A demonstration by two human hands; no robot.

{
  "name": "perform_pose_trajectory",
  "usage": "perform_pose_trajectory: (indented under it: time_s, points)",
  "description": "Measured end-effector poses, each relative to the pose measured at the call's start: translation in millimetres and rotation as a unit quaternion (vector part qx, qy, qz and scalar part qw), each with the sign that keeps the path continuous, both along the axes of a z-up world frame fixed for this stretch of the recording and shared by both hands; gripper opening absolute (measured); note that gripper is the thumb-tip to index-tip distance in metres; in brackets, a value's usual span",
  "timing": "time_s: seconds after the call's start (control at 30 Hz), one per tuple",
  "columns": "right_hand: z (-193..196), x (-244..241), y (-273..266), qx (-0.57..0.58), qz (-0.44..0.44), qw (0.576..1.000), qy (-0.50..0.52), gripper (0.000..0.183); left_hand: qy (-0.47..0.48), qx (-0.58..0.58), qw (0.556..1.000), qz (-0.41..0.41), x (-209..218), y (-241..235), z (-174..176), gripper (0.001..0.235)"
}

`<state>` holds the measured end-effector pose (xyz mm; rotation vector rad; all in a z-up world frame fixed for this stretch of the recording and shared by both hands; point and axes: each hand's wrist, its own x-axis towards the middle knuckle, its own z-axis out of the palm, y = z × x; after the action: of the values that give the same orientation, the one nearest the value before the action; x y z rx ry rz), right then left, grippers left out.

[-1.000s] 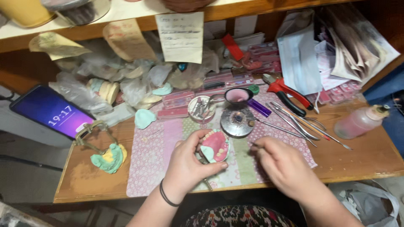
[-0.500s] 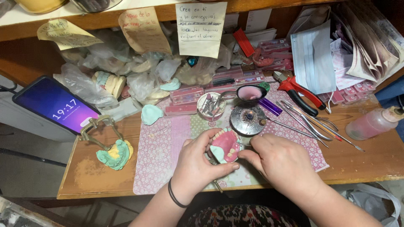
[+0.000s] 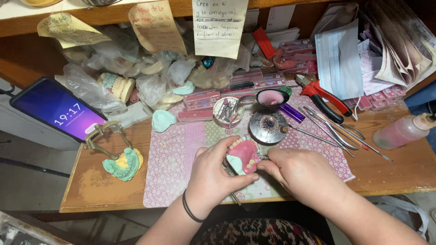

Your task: The person uses a metal spatula to smooth and shape pink material on a dental cast. They then use tweezers to place small white pieces onto the cast and adjust them with their fingers. The person also uses pliers to manipulate a small metal component.

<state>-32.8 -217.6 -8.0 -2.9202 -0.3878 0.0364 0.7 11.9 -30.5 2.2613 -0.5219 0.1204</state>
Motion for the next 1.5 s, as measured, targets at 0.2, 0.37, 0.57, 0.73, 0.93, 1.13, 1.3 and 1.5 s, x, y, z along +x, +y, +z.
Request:
perform_pose_trajectory:
  time_s: [0.2,0.37,0.57,0.73,0.93,1.13,1.3,1.5]
  points:
    - [14,1,4,0.017,-0.052,0.993,0.108,0.041,-0.004,-0.001,1.000,0.000,0,-1,2,0.088]
    - [17,2,5,0.019,-0.056,0.989,0.135,0.043,-0.012,0.010,1.000,-0.003,1,-1,0,0.089]
    - [20,2,9,0.018,-0.056,0.986,0.153,0.043,-0.004,0.011,1.000,-0.006,1,-1,0,0.090]
    - [16,-3,13,0.012,-0.038,0.993,0.111,0.042,-0.014,0.009,1.000,0.003,1,0,-1,0.089]
    - [9,-7,13,-0.001,-0.046,0.995,0.094,0.043,-0.012,0.011,1.000,0.002,0,0,1,0.089]
    - [1,-6,8,0.000,-0.035,0.999,0.014,0.044,-0.023,0.017,1.000,0.009,1,-1,-2,0.089]
    - [6,-5,13,-0.044,-0.046,0.995,0.073,0.045,-0.057,0.029,0.998,0.009,0,-2,-2,0.088]
    - [9,-7,21,-0.051,-0.060,0.993,0.084,0.045,-0.067,0.033,0.997,0.015,-1,-3,-5,0.089]
